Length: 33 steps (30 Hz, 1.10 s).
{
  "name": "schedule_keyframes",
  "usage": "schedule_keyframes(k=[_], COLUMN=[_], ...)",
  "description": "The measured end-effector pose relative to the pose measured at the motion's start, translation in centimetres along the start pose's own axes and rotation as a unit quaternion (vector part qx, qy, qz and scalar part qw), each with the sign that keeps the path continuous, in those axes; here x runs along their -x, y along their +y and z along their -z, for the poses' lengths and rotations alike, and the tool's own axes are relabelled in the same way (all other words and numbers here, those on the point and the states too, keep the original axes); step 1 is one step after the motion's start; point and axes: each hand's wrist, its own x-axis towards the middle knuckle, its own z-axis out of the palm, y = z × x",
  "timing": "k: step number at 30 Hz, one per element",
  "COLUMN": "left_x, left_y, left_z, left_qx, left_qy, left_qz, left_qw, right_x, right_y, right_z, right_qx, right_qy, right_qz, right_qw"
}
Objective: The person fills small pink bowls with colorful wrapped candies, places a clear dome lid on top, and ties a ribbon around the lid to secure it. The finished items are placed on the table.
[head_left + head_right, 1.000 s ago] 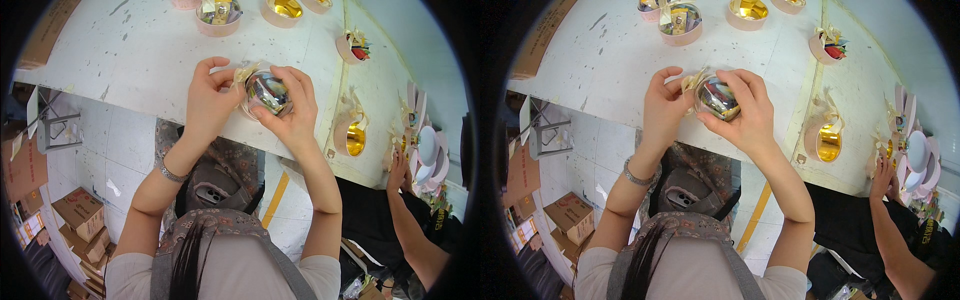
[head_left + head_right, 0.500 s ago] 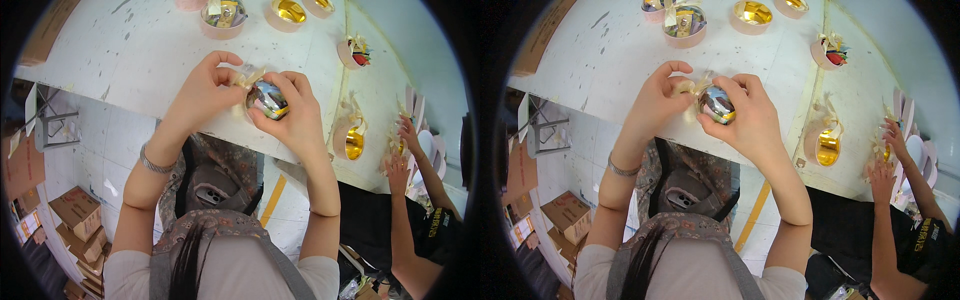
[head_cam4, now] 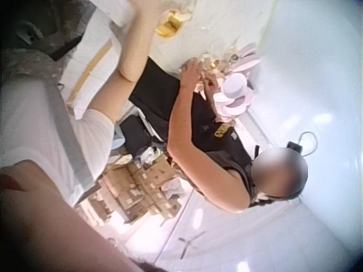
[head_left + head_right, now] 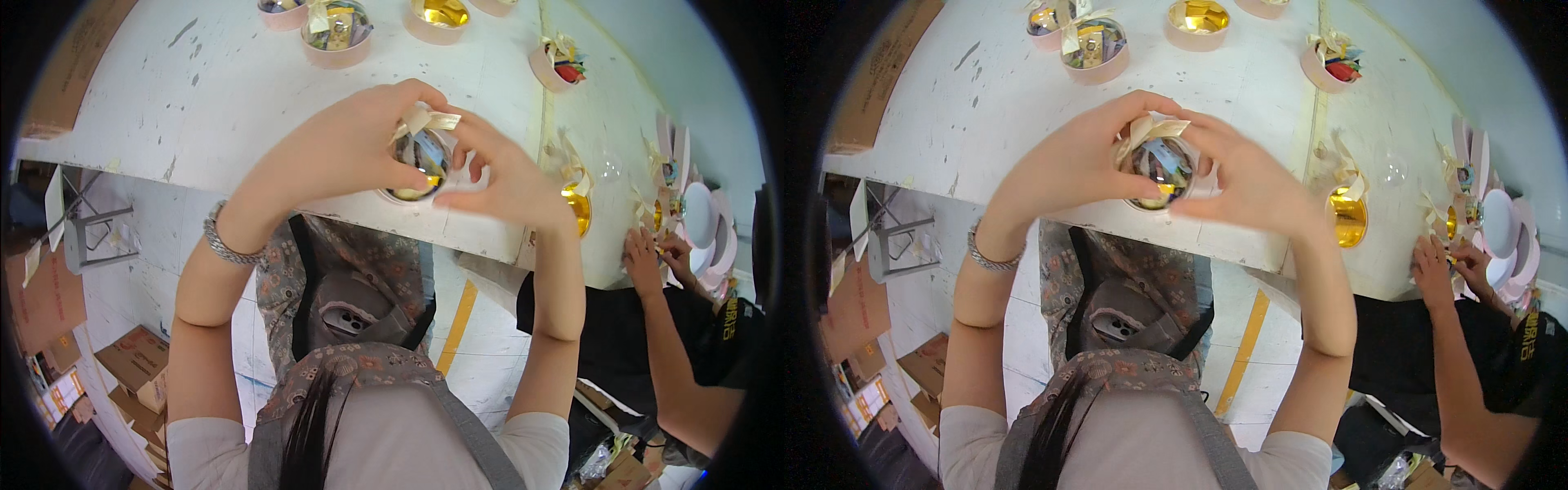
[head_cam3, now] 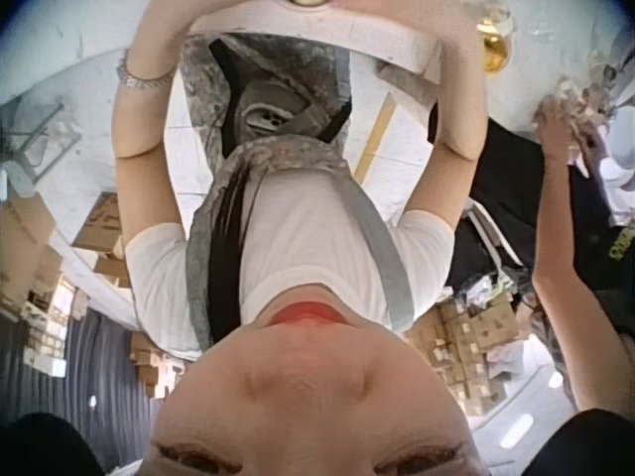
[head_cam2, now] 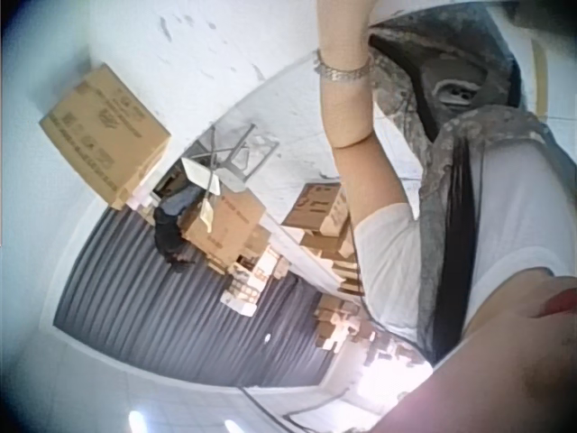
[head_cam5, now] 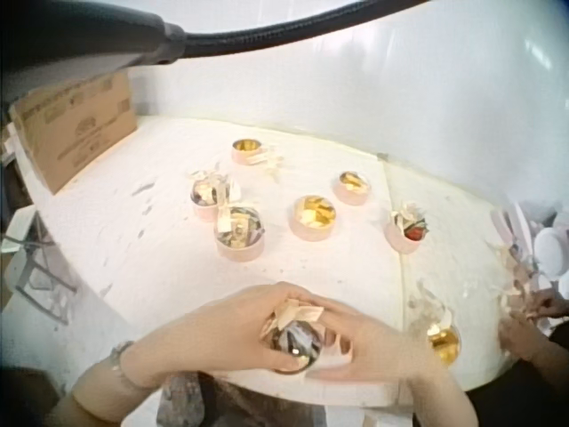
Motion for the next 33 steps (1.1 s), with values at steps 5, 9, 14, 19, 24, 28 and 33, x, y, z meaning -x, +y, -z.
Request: schedule_keyframes(k=[5, 9, 14, 19, 24, 28, 33], left_x=[-1.0, -0.9, 1.6, 2.3, 2.1, 0.7, 0.6], left_y=[2.1, 2.4, 0.6, 0.9, 0.4, -3.7, -5.4], left_z=[1.2, 0.8, -1.1, -1.7, -1.3, -1.3, -0.7], left_qx=[-0.144, -0.173, -0.194, -0.177, -0.166, 0.066, 0.287], left_qy=[-0.029, -0.014, 0.082, 0.091, 0.072, 0.048, -0.017], left_qz=[-0.021, 0.001, -0.063, -0.014, -0.018, -0.07, 0.02], left_qw=[0.989, 0.985, 0.976, 0.98, 0.983, 0.994, 0.958], right_x=[-0.7, -0.5, 0.2, 0.8, 1.0, -0.3, -0.8], right_y=[2.2, 3.2, 2.1, 1.7, 2.4, 3.7, 4.5], right_z=[-1.5, -1.8, -2.1, -2.4, -3.1, -4.1, -5.0], right_qx=[-0.064, -0.072, -0.089, -0.013, -0.061, -0.189, -0.183], right_qy=[0.084, 0.098, 0.134, 0.16, 0.167, 0.171, 0.171], right_qz=[0.065, 0.081, 0.07, 0.101, 0.096, 0.088, 0.1], right_qw=[0.992, 0.989, 0.985, 0.982, 0.979, 0.963, 0.963])
